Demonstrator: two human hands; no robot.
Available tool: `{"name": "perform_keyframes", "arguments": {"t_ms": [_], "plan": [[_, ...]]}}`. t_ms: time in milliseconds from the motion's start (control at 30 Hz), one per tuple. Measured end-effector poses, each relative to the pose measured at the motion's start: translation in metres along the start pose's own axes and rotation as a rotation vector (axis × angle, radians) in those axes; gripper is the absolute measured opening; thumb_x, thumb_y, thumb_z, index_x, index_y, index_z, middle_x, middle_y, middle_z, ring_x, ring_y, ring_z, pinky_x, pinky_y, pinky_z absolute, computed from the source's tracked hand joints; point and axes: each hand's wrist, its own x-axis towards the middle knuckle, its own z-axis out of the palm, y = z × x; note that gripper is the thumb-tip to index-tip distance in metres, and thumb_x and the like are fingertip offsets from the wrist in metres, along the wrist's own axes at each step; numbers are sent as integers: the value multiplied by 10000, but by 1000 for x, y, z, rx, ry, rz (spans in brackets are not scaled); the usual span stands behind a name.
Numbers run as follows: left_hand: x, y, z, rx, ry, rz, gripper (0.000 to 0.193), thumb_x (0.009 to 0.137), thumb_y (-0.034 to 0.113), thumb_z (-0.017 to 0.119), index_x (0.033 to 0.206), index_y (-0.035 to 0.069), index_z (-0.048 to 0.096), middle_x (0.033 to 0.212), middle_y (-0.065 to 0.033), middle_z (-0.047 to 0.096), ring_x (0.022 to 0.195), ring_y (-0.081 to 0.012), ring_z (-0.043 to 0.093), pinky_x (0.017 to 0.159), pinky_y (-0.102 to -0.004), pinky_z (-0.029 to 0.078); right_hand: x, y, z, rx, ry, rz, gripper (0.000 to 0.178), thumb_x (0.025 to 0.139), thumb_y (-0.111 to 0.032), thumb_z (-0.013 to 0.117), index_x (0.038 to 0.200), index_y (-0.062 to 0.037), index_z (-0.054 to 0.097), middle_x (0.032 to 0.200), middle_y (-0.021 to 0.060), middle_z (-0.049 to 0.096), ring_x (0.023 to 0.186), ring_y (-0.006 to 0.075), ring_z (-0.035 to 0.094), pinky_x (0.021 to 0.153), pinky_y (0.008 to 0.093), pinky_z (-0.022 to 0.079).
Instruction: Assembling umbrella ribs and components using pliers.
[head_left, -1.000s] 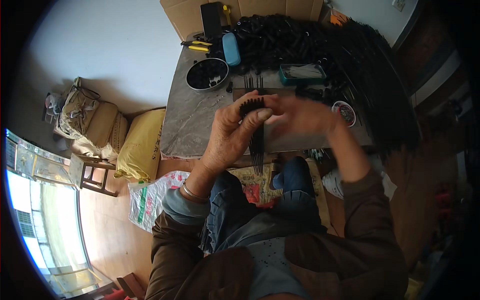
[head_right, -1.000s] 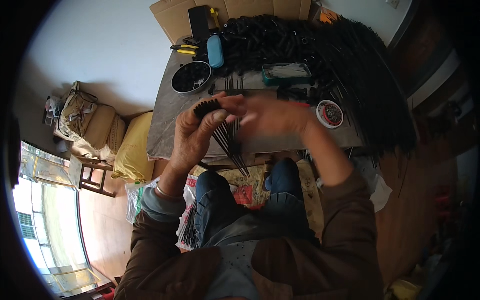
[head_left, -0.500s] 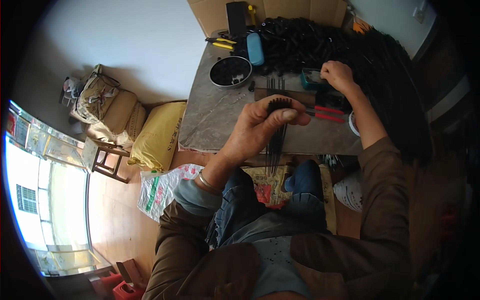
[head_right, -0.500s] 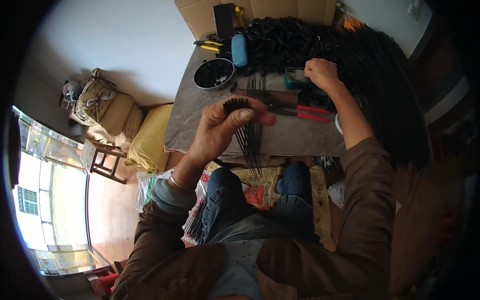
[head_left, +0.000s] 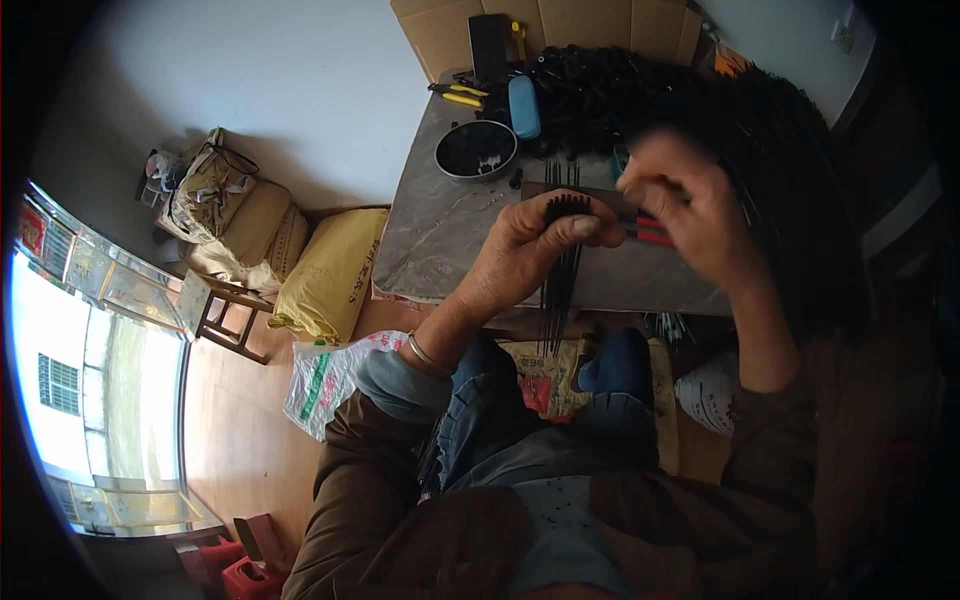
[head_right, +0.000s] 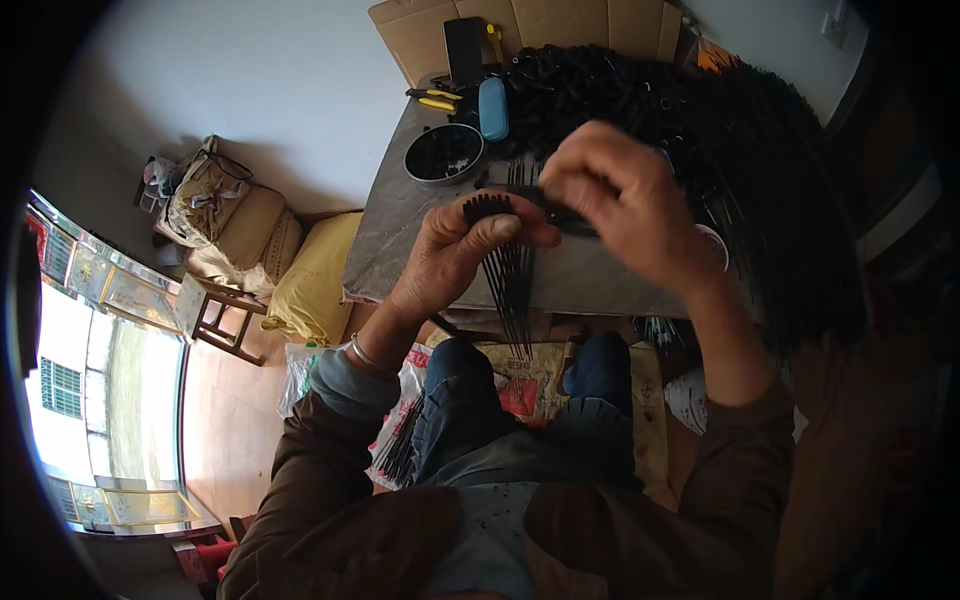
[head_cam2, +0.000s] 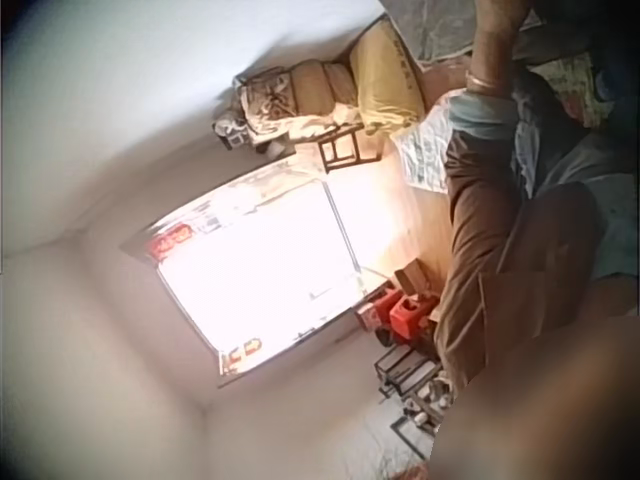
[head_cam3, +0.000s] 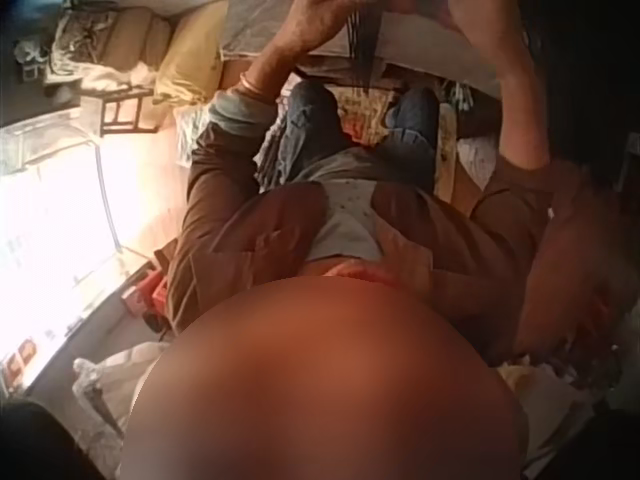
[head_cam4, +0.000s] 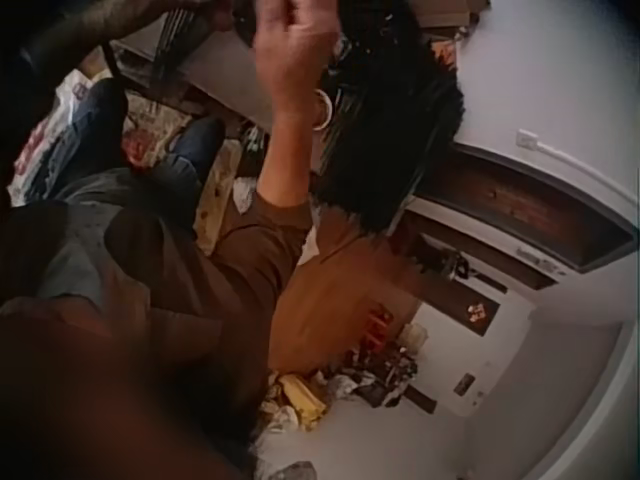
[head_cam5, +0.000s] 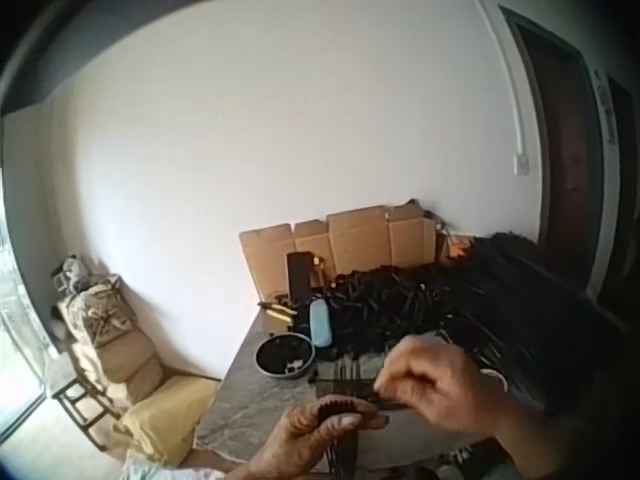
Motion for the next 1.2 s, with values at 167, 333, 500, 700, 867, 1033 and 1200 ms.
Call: {"name": "perform_keyframes", "arguments": {"t_ms": [167,333,500,700,867,1033,1200], "plan": [[3,-3,1,9,14,11,249,977,145,536,1159,-11,604,1013,-146,693,1008,-228,660,943,-362,505,-14,-16,12,-21,16,29,100,841,59,637,919,-4,646,828,52,596,715,133,624,598,243,510],[4,-3,0,23,-1,20,260,985,151,522,1169,-16,599,1027,-145,689,1015,-229,657,941,-365,507,-15,-17,10,-15,23,22,131,842,76,621,946,-1,645,822,52,589,725,137,625,610,244,514],[4,-3,0,26,-3,21,270,992,166,511,1169,-17,602,1025,-140,689,1016,-227,654,944,-366,506,-16,-16,10,15,15,57,145,840,80,619,957,-2,645,827,49,589,733,132,622,608,243,509],[4,-4,-1,22,6,25,271,989,169,517,1167,-16,604,1021,-137,689,1014,-222,653,946,-360,503,-16,-16,12,7,24,20,144,841,75,624,957,-6,648,833,48,589,727,129,616,605,243,504],[3,-4,-1,33,0,34,271,988,174,521,1161,-14,610,1023,-133,689,1015,-217,653,945,-351,501,-16,-14,14,27,35,14,130,833,73,636,935,-6,652,835,48,594,743,131,634,618,237,524],[3,0,1,73,2,41,235,967,139,555,1143,-3,619,1013,-107,695,1006,-180,651,921,-318,512,-11,-24,9,-85,30,-48,124,823,69,649,922,-5,654,838,52,605,742,140,653,613,238,544],[6,4,-1,195,-30,21,240,942,116,591,1148,-3,625,1025,-100,696,1021,-167,643,930,-308,505,-10,-25,4,-104,7,-43,110,818,62,658,903,-8,655,827,50,606,727,142,652,602,239,545]]}}
